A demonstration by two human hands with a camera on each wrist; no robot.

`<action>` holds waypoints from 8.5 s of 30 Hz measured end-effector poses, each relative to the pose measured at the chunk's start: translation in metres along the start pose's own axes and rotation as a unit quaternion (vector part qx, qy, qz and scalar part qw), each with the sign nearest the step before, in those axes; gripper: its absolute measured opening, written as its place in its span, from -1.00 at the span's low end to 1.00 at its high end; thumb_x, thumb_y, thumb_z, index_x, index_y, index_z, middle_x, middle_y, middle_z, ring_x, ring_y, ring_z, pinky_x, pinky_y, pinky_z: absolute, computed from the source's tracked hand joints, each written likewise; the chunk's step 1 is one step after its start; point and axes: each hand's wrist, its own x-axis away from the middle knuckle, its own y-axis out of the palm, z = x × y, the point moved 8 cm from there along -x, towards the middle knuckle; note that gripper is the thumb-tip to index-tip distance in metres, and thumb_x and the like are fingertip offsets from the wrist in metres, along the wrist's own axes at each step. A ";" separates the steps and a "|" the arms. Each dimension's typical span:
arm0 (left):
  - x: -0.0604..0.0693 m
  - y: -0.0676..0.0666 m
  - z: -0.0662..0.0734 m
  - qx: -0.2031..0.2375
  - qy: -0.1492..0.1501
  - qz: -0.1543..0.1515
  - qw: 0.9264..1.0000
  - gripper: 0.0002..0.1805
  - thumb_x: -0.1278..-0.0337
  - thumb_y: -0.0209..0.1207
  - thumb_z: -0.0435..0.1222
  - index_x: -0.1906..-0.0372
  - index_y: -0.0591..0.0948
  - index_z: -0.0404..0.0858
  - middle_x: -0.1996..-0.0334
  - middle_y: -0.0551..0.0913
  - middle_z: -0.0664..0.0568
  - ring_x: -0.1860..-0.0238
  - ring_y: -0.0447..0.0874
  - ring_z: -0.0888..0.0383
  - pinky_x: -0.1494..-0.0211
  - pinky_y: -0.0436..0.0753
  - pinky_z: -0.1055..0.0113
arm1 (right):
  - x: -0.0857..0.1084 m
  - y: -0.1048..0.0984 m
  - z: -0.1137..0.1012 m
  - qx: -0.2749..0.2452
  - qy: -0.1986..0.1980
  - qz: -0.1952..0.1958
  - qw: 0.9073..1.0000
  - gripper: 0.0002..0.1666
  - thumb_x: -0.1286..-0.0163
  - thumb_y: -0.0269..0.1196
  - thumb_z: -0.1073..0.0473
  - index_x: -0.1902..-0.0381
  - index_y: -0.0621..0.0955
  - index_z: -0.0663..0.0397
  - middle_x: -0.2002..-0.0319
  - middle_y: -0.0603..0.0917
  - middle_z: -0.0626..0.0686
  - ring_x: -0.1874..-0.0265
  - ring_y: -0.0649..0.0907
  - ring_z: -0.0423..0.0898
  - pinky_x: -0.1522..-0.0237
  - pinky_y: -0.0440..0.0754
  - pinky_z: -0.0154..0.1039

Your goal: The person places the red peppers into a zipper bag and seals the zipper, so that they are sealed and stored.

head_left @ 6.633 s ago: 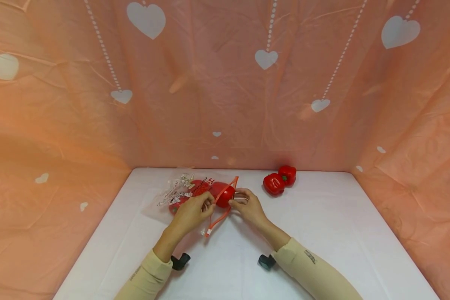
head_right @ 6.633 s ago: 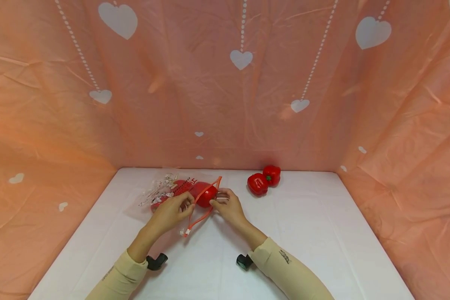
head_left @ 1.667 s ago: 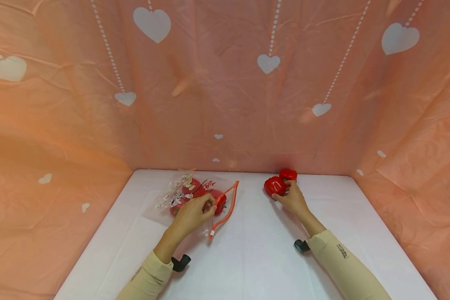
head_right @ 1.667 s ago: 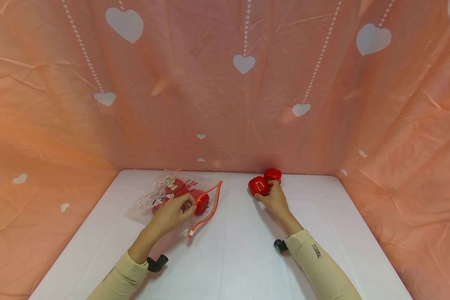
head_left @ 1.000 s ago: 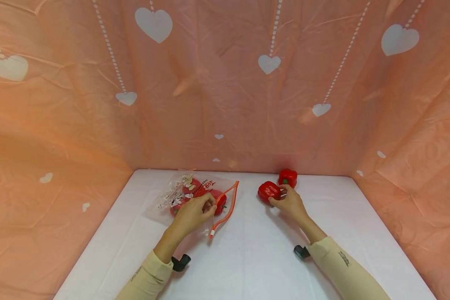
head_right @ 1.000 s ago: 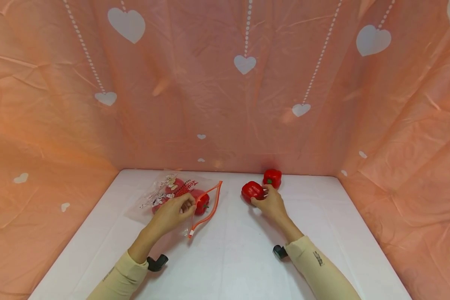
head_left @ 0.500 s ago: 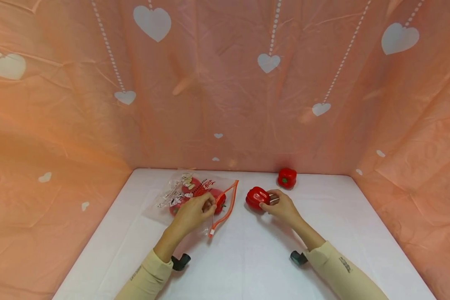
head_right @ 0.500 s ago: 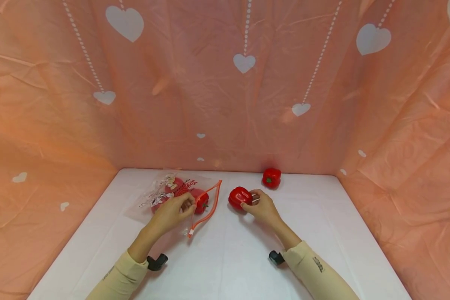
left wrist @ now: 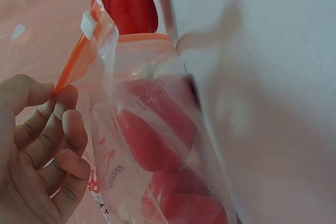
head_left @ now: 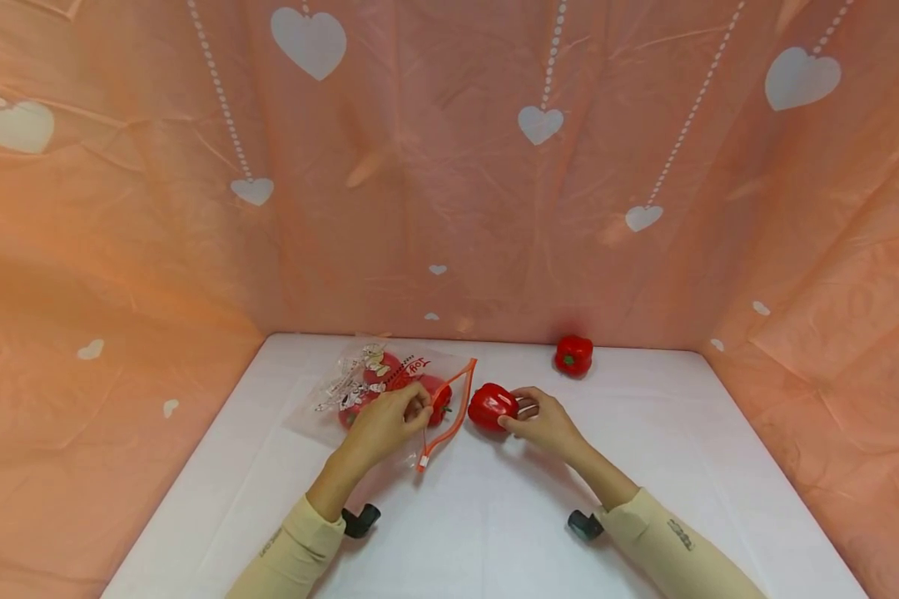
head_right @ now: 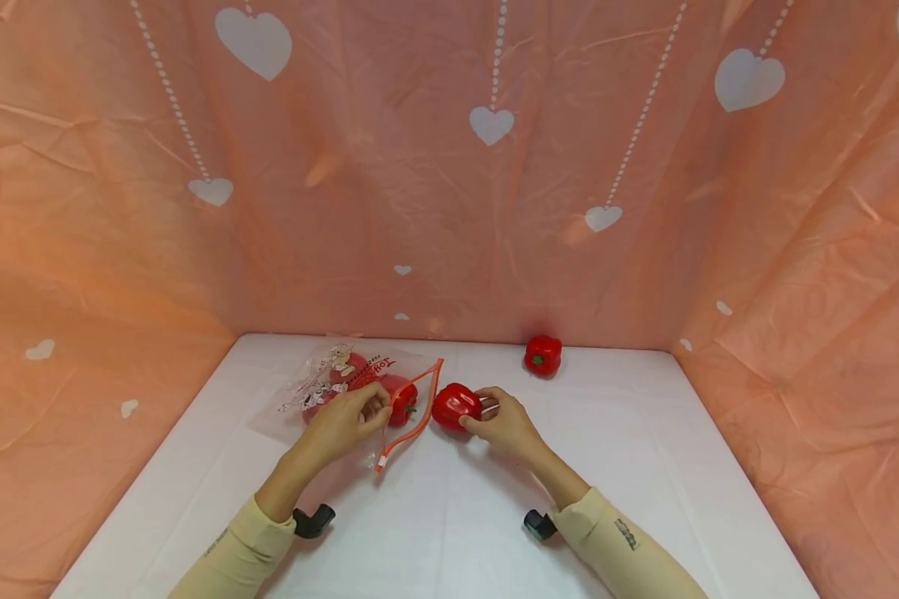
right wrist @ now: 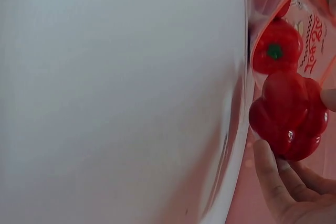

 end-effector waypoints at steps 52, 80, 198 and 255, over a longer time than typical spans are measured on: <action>0.000 -0.003 0.005 -0.007 0.014 0.009 1.000 -0.90 -0.36 0.35 -0.23 0.22 0.62 -0.02 0.51 0.58 0.30 0.48 0.48 0.30 0.39 0.50 0.30 | -0.007 0.082 -0.028 -0.077 -0.052 -0.130 0.987 -0.30 -0.36 0.51 0.25 -0.34 0.51 0.46 -0.09 0.71 0.35 0.09 0.82 0.15 0.15 0.81 -0.08; -0.001 -0.006 0.007 -0.002 0.028 0.013 1.000 -0.92 -0.36 0.33 -0.27 0.18 0.64 -0.04 0.50 0.59 0.28 0.49 0.47 0.30 0.40 0.49 0.32 | -0.023 0.096 -0.040 -0.075 -0.085 -0.132 0.985 -0.56 -0.37 0.45 0.37 -0.14 0.61 0.45 0.09 0.78 0.29 0.24 0.81 -0.04 0.20 0.77 -0.22; -0.001 0.000 0.000 0.010 0.008 0.007 1.000 -0.89 -0.35 0.37 -0.28 0.18 0.64 -0.03 0.46 0.59 0.27 0.44 0.50 0.29 0.37 0.53 0.33 | -0.054 -0.131 0.007 0.087 -0.089 0.147 0.981 -0.40 -0.48 0.43 0.11 -0.32 0.56 0.33 -0.28 0.60 0.40 -0.25 0.55 0.43 -0.26 0.58 0.34; -0.001 0.000 -0.001 0.024 0.008 0.000 1.000 -0.91 -0.38 0.36 -0.26 0.16 0.65 -0.04 0.46 0.59 0.26 0.45 0.49 0.28 0.37 0.54 0.34 | -0.082 -0.128 0.075 0.035 0.095 0.015 0.995 0.07 -0.59 0.28 -0.15 -0.66 0.05 0.36 -0.57 0.21 0.46 -0.53 0.28 0.43 -0.47 0.43 0.26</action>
